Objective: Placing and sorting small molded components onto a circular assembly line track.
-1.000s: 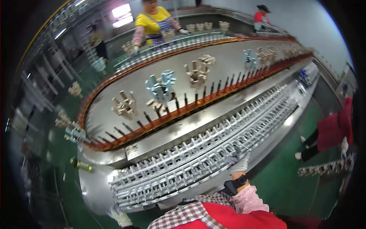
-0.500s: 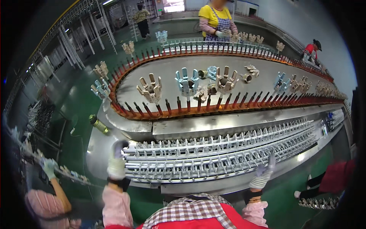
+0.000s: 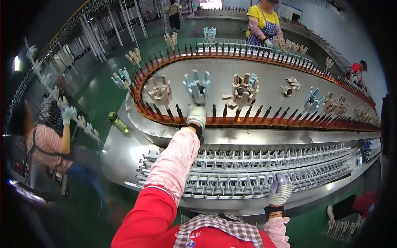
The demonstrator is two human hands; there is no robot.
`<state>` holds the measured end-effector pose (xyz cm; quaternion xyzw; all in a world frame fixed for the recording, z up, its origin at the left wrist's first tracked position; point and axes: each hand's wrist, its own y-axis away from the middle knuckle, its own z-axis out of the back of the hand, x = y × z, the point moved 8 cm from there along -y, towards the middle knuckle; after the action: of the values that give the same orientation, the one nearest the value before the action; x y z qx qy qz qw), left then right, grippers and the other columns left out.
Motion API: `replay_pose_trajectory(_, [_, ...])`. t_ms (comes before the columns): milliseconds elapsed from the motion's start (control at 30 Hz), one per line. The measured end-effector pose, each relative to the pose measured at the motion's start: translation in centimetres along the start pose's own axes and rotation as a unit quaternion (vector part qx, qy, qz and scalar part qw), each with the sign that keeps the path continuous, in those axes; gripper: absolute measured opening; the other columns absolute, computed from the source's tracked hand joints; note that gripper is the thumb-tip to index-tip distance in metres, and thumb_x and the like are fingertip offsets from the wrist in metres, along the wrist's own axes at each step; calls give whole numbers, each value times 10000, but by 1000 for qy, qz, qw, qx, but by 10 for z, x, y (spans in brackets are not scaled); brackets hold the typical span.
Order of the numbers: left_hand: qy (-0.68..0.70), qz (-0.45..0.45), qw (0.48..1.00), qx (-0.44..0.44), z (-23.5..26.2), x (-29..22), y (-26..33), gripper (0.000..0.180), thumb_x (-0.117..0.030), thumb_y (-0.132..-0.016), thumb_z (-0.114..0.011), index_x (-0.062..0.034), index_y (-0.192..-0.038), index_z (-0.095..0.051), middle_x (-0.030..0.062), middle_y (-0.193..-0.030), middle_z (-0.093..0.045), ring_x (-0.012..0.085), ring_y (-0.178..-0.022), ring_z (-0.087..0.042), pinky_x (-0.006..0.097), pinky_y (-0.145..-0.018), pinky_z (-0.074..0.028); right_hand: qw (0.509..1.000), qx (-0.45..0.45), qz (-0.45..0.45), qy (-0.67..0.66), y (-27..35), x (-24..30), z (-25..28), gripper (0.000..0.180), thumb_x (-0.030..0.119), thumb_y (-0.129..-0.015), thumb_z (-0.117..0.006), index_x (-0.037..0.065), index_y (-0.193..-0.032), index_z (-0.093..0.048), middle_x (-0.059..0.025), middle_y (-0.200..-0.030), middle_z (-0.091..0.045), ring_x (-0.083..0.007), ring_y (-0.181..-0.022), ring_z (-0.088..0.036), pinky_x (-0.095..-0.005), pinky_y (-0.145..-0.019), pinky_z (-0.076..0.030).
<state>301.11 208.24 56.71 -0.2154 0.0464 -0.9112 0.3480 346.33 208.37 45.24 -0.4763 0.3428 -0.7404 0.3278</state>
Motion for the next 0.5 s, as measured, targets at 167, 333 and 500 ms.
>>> replay_pose_trajectory(167, [-80, 91, 987, -108, 107, 27, 39, 161, -154, -772, -483, -159, -681, -616, 33, -645, -608, 185, -583, -596, 334, -516, -471, 999, 21, 14, 33, -18, -13, 10, 242, -25, -705, -504, 67, -923, -557, -130, -848, -593, -304, -768, -582, -383, -669, -461])
replay_pose_trajectory(333, [682, -30, 696, -225, 246, 123, 125, 249, -236, -875, -440, -28, -989, -514, 32, -753, -519, 91, -541, -466, 208, -435, -373, 986, 4, -112, -124, -31, -48, 26, 171, 56, -798, -477, 43, -927, -589, -128, -805, -598, -259, -689, -579, -345, -633, -457])
replay_pose_trajectory(500, [636, 205, 676, -312, 301, 202, 248, 325, -305, -832, -546, -57, -1041, -522, 62, -778, -572, 74, -497, -488, 183, -401, -350, 984, 43, -154, -75, -48, -64, 53, 173, 106, -826, -483, 43, -928, -608, -135, -812, -616, -247, -723, -595, -337, -660, -468])
